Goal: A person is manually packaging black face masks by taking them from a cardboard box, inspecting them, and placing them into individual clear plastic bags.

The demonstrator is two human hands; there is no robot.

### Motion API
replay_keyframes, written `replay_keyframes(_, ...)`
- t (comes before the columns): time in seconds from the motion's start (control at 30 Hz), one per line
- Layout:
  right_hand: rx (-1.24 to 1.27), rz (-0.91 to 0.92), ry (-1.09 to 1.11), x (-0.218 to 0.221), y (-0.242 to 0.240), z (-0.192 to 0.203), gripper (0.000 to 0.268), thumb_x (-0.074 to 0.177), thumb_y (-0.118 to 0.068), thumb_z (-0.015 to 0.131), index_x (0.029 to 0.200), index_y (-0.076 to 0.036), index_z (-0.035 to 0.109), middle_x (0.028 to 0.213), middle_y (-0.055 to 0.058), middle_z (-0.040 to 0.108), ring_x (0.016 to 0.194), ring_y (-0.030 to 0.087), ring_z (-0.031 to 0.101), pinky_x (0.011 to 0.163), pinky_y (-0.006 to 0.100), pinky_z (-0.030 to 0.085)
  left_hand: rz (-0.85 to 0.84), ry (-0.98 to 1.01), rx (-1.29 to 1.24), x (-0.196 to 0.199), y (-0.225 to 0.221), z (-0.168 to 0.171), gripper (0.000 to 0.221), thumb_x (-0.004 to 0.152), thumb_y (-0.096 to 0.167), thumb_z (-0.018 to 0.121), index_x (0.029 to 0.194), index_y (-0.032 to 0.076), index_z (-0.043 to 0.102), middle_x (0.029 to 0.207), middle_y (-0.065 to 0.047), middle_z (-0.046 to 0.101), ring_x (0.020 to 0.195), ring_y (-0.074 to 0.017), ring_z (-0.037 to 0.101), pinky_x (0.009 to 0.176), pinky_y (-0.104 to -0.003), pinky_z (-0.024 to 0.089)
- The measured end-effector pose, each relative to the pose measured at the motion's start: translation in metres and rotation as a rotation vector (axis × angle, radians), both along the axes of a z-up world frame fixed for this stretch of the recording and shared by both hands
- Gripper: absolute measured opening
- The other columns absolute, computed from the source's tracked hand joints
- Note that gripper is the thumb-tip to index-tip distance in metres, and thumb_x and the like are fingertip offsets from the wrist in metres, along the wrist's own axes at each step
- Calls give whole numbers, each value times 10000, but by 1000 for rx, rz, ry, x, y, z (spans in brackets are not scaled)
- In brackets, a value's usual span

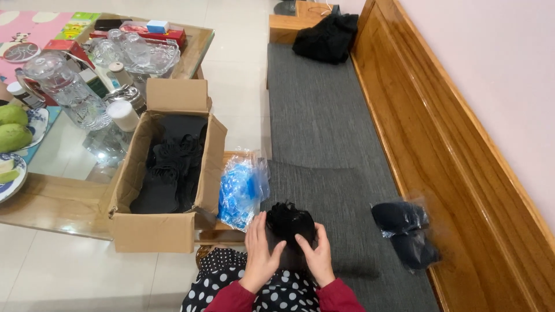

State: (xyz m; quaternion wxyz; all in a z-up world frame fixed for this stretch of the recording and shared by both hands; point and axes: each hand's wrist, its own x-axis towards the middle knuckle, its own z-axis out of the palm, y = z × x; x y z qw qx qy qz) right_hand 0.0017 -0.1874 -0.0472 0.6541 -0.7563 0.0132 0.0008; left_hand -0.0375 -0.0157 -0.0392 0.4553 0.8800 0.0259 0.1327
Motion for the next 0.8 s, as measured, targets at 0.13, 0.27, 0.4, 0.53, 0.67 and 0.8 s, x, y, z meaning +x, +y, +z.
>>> replay_keyframes(0.13, 132, 59, 94, -4, 9, 14, 365, 831, -132, 797, 1163, -54, 665, 1107, 90, 778, 1036, 186, 730, 934, 304, 580, -99, 245, -439, 0, 6, -9, 877, 947, 469, 598, 1617, 115, 157, 1686, -137, 249, 1544, -282, 286, 1226, -478, 280)
replay_keyframes(0.27, 472, 71, 319, -11, 20, 26, 292, 877, -80, 745, 1151, -7, 673, 1086, 141, 760, 976, 203, 707, 889, 324, 570, -38, 439, -1146, 0, 5, -2, 819, 917, 281, 671, 1604, 106, 262, 1673, -126, 319, 1521, -231, 365, 1220, -381, 340)
replay_keyframes(0.4, 520, 4, 429, -14, 29, 34, 384, 896, -117, 701, 1260, 0, 659, 1217, 149, 723, 1084, 221, 666, 977, 341, 535, 41, 583, -1495, -2, 2, 17, 936, 865, 263, 699, 1617, 73, 175, 1638, -152, 397, 1450, -260, 459, 1179, -420, 379)
replay_keyframes(0.53, 543, -67, 514, -14, 35, 49, 436, 883, -128, 695, 1303, -33, 626, 1261, 136, 681, 1127, 228, 640, 1002, 344, 512, 106, 589, -1662, -2, -5, 32, 706, 920, 182, 614, 1574, 53, 381, 1548, -145, 530, 1333, -230, 541, 1084, -356, 453)
replay_keyframes(0.67, 615, -49, 493, -13, 35, 41, 403, 879, -88, 696, 1269, -19, 622, 1224, 169, 702, 1084, 238, 660, 963, 342, 529, 88, 591, -1590, -1, -9, 31, 699, 956, 387, 498, 1581, 107, 358, 1595, -65, 437, 1427, -198, 447, 1168, -411, 398)
replay_keyframes(0.8, 688, -168, 513, -3, 31, 34, 377, 869, -56, 704, 1239, -24, 635, 1171, 187, 723, 1037, 256, 676, 936, 361, 541, 57, 627, -797, 17, -3, -10, 643, 996, 538, 394, 1510, 163, 484, 1326, -36, 377, 1296, -132, 483, 1171, -287, 387)
